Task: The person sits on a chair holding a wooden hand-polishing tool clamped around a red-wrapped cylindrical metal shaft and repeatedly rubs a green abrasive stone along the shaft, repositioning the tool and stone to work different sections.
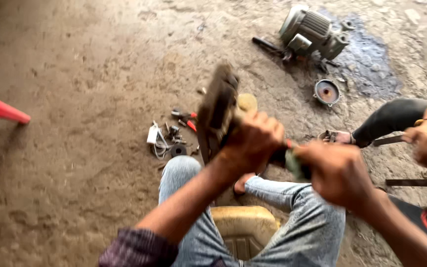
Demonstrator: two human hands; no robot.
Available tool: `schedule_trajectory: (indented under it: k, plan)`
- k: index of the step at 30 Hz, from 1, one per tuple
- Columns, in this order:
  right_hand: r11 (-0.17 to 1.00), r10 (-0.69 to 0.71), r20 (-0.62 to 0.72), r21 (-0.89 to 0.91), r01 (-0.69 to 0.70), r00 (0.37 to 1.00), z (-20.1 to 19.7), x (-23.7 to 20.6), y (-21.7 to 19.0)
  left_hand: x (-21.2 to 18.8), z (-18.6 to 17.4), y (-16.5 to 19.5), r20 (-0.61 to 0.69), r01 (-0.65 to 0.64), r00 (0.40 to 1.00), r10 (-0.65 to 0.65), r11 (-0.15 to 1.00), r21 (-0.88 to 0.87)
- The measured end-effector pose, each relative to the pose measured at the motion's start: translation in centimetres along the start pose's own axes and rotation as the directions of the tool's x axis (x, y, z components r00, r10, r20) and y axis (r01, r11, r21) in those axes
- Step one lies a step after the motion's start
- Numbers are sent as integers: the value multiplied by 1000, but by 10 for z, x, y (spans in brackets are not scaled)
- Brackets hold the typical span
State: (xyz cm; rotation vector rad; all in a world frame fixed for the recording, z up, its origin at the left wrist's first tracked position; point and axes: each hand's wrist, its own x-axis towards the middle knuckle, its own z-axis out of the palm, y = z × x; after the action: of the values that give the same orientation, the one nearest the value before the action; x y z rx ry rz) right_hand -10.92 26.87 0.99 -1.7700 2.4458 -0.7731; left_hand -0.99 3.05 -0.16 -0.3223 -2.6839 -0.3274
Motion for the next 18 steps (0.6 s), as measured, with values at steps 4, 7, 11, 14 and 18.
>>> schedule_trajectory:
  k: [4, 7, 11, 14, 18]
  plan:
    - [972, 234, -70, 15, -233, 970, 42, 45, 51, -3, -1, 14, -11, -98, 995, 98, 995, 10]
    - [935, 332, 108, 91, -342, 937, 104, 41, 24, -8, -10, -3, -19, -22, 1000, 21, 995, -97]
    - [974, 105, 84, 192, -119, 991, 99, -21, -39, 2, -12, -24, -70, 108, 991, -114, 991, -79]
    - [995, 74, 84, 62, -79, 994, 31, -26, -28, 6, -5, -12, -45, 101, 994, -105, 992, -70]
    - [990, 47, -180, -119, -69, 983, 3, 27, 30, 0, -4, 9, -5, 19, 1000, -19, 999, -41]
